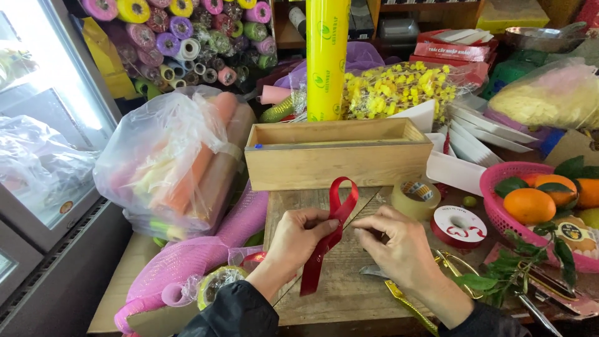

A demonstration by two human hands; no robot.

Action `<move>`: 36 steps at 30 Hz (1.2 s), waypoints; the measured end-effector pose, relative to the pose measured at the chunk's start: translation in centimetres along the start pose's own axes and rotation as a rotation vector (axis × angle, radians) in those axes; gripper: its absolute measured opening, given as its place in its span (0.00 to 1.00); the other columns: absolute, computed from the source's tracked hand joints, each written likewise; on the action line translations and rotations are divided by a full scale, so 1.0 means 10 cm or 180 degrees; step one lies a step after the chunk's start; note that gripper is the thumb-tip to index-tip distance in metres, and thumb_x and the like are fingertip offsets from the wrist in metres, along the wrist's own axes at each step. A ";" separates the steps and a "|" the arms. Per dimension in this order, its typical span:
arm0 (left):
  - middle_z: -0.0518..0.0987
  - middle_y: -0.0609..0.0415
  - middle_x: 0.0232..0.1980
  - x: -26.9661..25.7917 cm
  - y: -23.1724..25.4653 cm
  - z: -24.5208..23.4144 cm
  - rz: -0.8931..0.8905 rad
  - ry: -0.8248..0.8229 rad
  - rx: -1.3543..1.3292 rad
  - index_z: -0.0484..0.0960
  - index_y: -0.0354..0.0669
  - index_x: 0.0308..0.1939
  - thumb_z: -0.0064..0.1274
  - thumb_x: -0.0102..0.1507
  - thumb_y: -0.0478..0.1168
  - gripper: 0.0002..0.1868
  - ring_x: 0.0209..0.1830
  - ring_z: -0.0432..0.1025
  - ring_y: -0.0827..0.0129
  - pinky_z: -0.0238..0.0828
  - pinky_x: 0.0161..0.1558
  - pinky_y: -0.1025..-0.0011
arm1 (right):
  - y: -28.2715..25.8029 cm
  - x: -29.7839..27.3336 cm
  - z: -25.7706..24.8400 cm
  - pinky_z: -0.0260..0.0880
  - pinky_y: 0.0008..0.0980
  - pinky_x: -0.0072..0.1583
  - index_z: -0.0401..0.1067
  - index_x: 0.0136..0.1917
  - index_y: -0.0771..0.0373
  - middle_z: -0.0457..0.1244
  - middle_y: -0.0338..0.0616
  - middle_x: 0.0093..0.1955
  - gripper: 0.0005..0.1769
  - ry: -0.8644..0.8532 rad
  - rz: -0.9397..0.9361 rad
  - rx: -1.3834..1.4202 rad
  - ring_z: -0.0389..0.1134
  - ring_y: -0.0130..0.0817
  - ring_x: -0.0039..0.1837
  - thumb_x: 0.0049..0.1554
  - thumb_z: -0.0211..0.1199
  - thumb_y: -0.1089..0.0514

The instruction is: Making a decorative red ribbon bow using hands, scissors, and pliers

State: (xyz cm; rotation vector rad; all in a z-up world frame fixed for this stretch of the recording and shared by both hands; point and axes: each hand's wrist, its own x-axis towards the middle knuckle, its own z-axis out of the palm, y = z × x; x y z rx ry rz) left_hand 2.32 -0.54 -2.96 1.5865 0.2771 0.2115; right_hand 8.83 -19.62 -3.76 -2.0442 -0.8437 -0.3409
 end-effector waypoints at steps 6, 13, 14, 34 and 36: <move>0.87 0.57 0.31 -0.01 0.02 0.03 0.0098 0.0028 0.0054 0.96 0.42 0.42 0.65 0.62 0.35 0.07 0.28 0.73 0.80 0.68 0.32 0.80 | 0.10 0.02 0.06 0.70 0.29 0.49 0.87 0.45 0.51 0.72 0.31 0.40 0.08 0.0043 -0.0145 -0.0228 0.73 0.24 0.43 0.53 0.69 0.54; 0.92 0.61 0.40 -0.06 0.03 0.05 0.0340 0.0130 0.0966 0.95 0.51 0.43 0.59 0.62 0.39 0.11 0.39 0.82 0.80 0.78 0.43 0.80 | 0.12 -0.02 0.19 0.72 0.30 0.51 0.86 0.45 0.56 0.75 0.36 0.43 0.13 0.0101 -0.0290 -0.0138 0.75 0.29 0.45 0.50 0.63 0.63; 0.92 0.63 0.38 -0.01 -0.05 0.06 0.0554 0.0165 0.1169 0.95 0.53 0.43 0.58 0.61 0.39 0.11 0.37 0.81 0.80 0.76 0.42 0.78 | 0.12 -0.03 0.21 0.72 0.30 0.49 0.84 0.44 0.58 0.74 0.35 0.43 0.12 0.0093 -0.0430 -0.0118 0.74 0.28 0.44 0.50 0.62 0.65; 0.79 0.58 0.28 0.06 -0.12 0.02 0.0268 -0.0075 0.0295 0.81 0.44 0.37 0.65 0.65 0.38 0.07 0.27 0.67 0.76 0.62 0.32 0.75 | -0.04 0.05 0.11 0.69 0.29 0.53 0.88 0.42 0.52 0.73 0.33 0.39 0.08 -0.0084 0.0514 0.0191 0.72 0.25 0.46 0.53 0.70 0.53; 0.83 0.57 0.33 0.08 -0.15 0.00 0.0355 -0.0245 -0.0034 0.85 0.41 0.39 0.59 0.68 0.35 0.04 0.32 0.71 0.77 0.68 0.37 0.75 | -0.06 0.06 0.10 0.69 0.28 0.53 0.88 0.42 0.52 0.74 0.31 0.40 0.07 -0.0077 0.0641 0.0186 0.73 0.24 0.46 0.52 0.70 0.54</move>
